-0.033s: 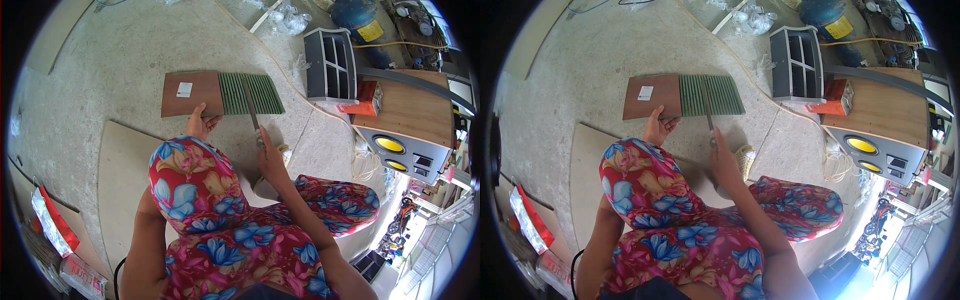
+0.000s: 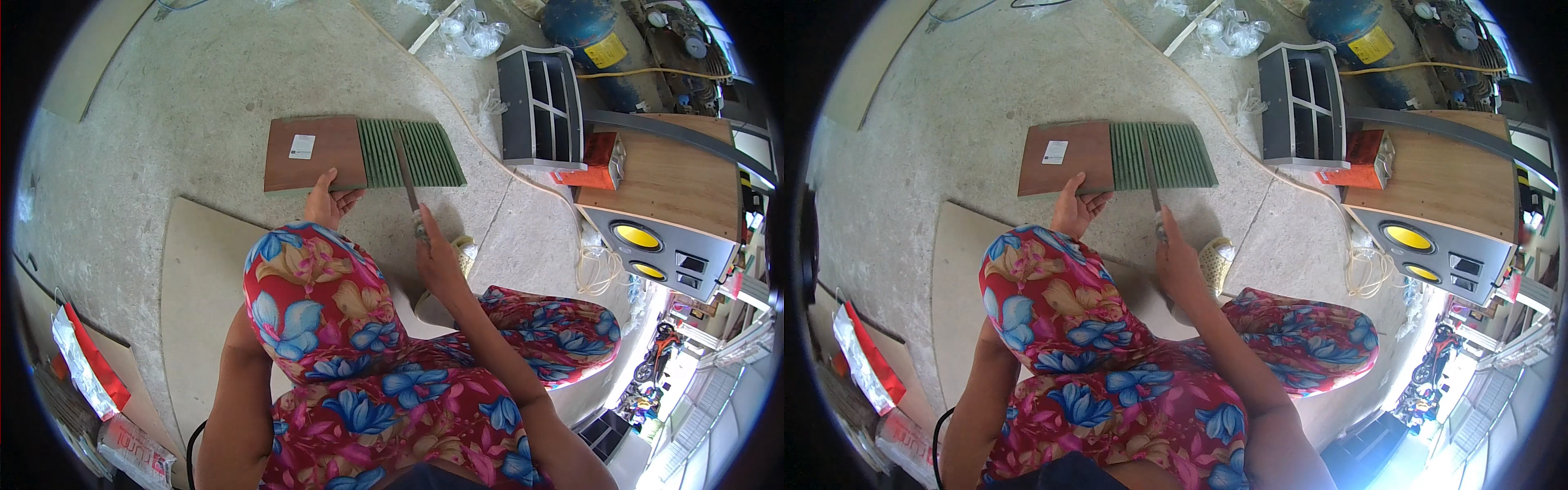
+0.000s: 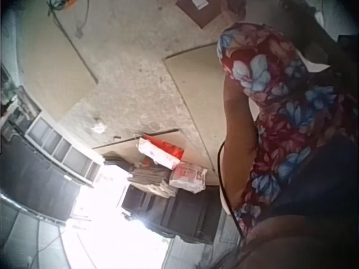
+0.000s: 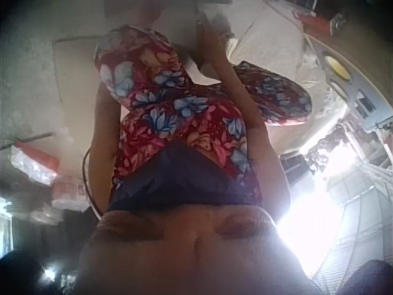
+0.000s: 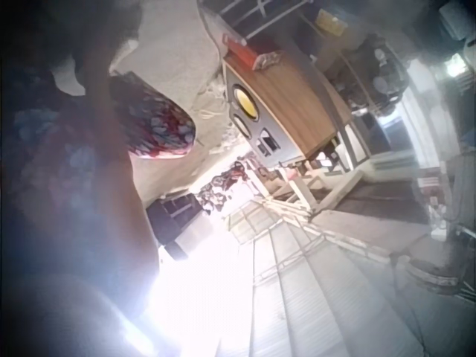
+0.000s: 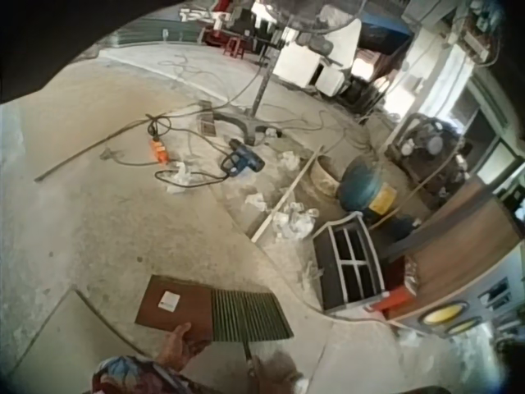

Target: Using a metal rod and a screwdriver to clean or scrape the grooves of a slatted green and brown panel.

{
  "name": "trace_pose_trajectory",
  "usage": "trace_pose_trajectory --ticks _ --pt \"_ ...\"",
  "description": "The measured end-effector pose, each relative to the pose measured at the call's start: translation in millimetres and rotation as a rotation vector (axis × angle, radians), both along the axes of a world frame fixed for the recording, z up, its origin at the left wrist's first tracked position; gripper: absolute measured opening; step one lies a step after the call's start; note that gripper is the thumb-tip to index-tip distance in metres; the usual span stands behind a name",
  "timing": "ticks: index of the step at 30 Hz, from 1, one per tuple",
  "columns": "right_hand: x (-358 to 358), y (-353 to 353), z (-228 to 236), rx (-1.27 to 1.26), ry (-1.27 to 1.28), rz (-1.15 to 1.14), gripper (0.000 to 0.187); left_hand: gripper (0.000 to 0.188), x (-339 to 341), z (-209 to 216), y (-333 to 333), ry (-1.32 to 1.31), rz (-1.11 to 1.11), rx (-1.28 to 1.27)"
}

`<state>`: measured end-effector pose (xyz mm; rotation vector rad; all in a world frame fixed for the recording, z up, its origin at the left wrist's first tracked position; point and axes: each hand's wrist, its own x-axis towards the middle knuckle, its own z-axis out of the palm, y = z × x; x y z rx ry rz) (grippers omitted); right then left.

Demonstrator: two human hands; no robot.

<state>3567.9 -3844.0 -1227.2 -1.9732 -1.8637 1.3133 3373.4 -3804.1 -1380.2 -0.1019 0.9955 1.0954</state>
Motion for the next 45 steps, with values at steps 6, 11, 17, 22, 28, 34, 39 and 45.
trace_pose_trajectory --ticks 6,11,17,22,28,34,39,45 --pt "-8 1 -23 0.009 -0.083 0.061 0.059 0.052 1 0 4 0.012 -0.02 0.014" --pt "-10 3 -26 -0.118 -0.06 0.02 0.059 0.049 -2 -5 4 -0.023 -0.02 0.01" --pt "-24 24 -45 -0.105 -0.107 0.034 0.058 0.049 -1 -7 3 -0.034 -0.015 -0.021" --pt "-34 57 -75 -0.096 -0.089 0.004 0.058 0.049 5 -10 4 -0.055 -0.032 -0.021" --pt "-13 -5 -49 -0.046 -0.133 0.038 0.057 0.049 5 -16 -1 -0.05 -0.03 -0.043" --pt "-3 -8 5 -0.267 -0.001 -0.038 0.059 0.049 2 -4 1 -0.026 -0.028 -0.006" --pt "-4 -1 -17 -0.116 -0.068 0.039 0.058 0.049 2 -2 -1 -0.02 -0.029 -0.031" --pt "-5 20 -46 -0.041 -0.118 0.066 0.056 0.048 -2 -7 -2 -0.023 -0.04 -0.048"
